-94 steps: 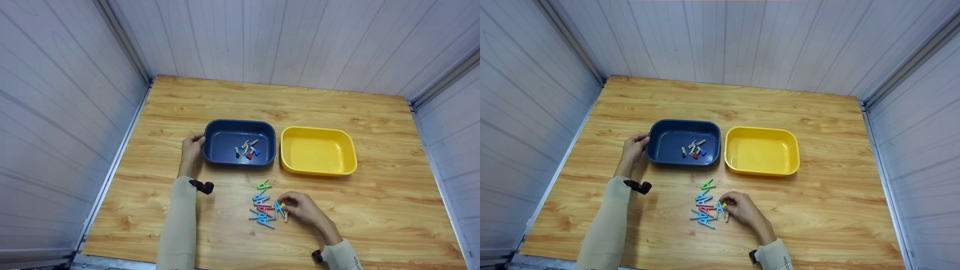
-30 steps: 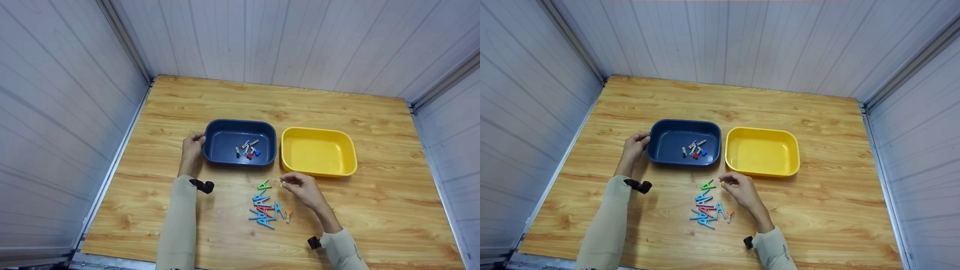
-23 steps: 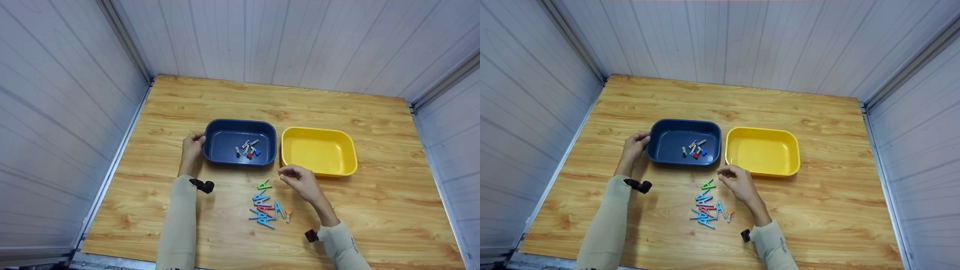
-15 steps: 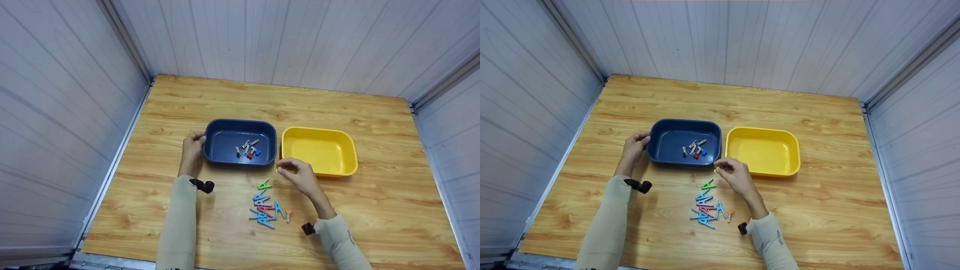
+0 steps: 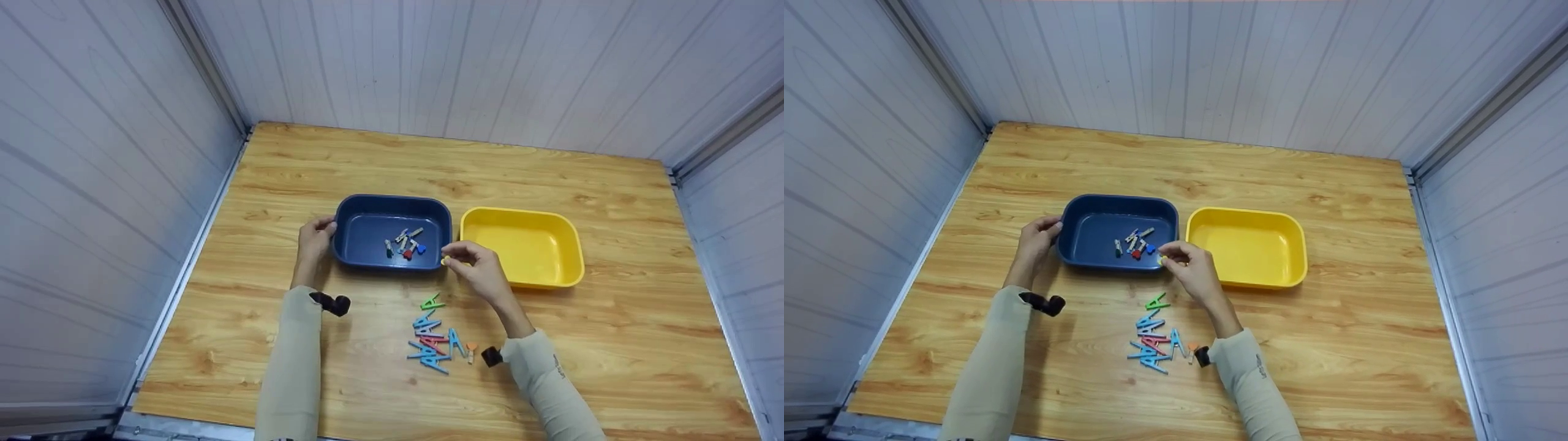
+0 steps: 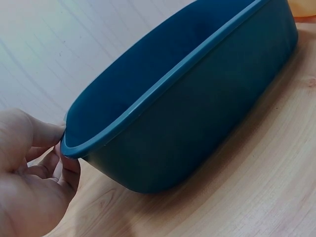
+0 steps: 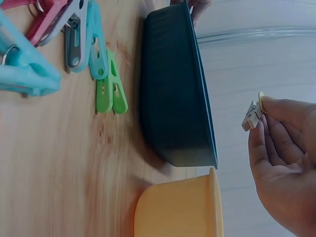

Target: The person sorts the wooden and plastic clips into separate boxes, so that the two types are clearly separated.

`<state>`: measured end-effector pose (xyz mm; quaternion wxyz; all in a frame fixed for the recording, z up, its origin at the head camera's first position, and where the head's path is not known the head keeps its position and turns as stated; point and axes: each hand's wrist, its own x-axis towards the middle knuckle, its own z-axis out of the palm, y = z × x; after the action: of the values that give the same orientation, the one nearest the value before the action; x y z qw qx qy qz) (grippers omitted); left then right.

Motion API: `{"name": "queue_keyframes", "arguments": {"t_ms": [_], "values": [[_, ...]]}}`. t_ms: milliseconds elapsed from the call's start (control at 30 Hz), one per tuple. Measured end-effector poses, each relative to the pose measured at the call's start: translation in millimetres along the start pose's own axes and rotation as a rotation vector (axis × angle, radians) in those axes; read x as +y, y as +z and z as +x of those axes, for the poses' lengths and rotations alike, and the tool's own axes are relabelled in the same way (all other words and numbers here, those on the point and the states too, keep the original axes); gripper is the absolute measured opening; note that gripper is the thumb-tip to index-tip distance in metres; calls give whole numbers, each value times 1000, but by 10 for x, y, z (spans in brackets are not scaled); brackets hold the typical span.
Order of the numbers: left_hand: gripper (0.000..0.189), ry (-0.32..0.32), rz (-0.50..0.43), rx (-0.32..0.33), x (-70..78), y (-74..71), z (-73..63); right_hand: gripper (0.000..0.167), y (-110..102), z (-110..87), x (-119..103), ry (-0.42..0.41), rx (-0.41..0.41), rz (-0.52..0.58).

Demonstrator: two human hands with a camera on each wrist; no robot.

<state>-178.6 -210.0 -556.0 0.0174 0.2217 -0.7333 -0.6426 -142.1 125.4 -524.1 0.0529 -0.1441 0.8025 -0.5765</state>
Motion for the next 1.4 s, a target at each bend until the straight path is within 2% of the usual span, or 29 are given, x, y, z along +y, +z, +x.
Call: {"name": "queue_keyframes", "arguments": {"t_ms": [167, 400, 533, 667, 867, 1133, 1400], "values": [[27, -7, -17, 6, 1, 6, 13, 18, 46, 83, -32, 37, 3, 5], [26, -21, -16, 5, 4, -3, 15, 22, 90, 148, -302, 44, -35, -12], [27, -22, -9, 5, 20, -4, 10, 21, 133, 253, -144, 62, -21, 8], [27, -32, -7, 1, 28, -13, 4, 19, 192, 373, 36, 32, -6, -14], [28, -66, 18, -19, 29, -30, -4, 17, 263, 489, 60, 2, -4, -74], [29, -50, 41, -14, 25, -27, -6, 17, 364, 601, 92, 46, -16, -108], [28, -53, 9, -11, 22, -16, -10, 15, 443, 667, 116, 35, -1, -126]]}}
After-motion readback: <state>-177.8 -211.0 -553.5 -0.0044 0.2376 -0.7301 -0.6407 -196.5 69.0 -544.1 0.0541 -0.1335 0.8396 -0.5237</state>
